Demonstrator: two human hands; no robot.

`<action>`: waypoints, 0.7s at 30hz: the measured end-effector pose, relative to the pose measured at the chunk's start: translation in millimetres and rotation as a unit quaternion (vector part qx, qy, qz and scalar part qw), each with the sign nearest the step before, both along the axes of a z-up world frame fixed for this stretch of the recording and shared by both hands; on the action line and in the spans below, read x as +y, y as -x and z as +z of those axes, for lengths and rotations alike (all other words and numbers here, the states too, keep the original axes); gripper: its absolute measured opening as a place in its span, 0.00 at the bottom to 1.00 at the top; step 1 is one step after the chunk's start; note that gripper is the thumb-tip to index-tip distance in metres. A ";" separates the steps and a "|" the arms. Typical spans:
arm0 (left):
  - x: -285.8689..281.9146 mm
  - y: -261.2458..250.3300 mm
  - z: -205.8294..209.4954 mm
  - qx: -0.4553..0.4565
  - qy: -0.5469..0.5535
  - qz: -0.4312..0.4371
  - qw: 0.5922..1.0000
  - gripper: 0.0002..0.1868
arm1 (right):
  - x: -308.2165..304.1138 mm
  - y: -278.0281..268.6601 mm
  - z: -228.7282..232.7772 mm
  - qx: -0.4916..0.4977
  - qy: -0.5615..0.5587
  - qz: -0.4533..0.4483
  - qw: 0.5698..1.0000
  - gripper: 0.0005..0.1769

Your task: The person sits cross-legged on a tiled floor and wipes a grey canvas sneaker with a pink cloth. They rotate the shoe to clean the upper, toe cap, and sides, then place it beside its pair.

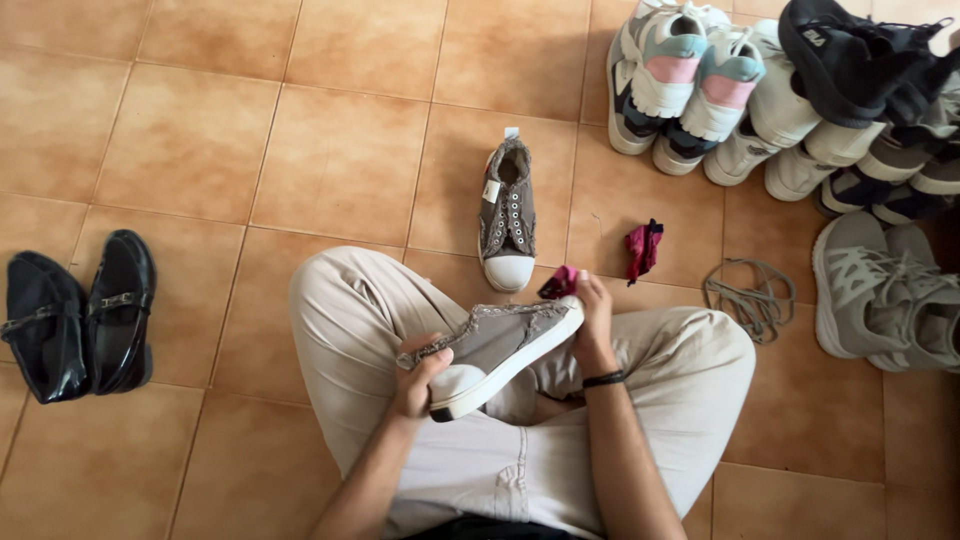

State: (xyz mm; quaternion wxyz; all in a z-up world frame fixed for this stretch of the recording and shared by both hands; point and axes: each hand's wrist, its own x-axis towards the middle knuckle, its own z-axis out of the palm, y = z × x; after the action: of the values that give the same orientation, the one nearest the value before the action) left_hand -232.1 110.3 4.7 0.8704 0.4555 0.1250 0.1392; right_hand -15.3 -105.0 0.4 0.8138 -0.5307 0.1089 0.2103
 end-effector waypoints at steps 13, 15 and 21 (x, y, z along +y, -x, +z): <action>34.9 -19.3 128.8 0.069 -0.337 -0.394 0.852 0.48 | -53.9 37.5 42.8 -0.216 0.095 -0.101 0.966 0.15; 13.1 -26.6 145.2 0.198 -0.535 -0.391 0.722 0.54 | -61.7 39.9 51.4 -0.243 0.170 -0.106 0.949 0.15; -88.7 -45.8 144.9 0.114 -0.698 -0.132 0.694 0.77 | -90.6 60.8 89.8 -0.305 0.241 -0.185 0.903 0.11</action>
State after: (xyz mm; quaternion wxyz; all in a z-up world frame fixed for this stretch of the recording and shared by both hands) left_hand -186.3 21.6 149.6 0.2901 0.9564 0.0288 0.0166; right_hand -76.2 -195.7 90.2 0.6790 -0.7189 -0.0008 -0.1486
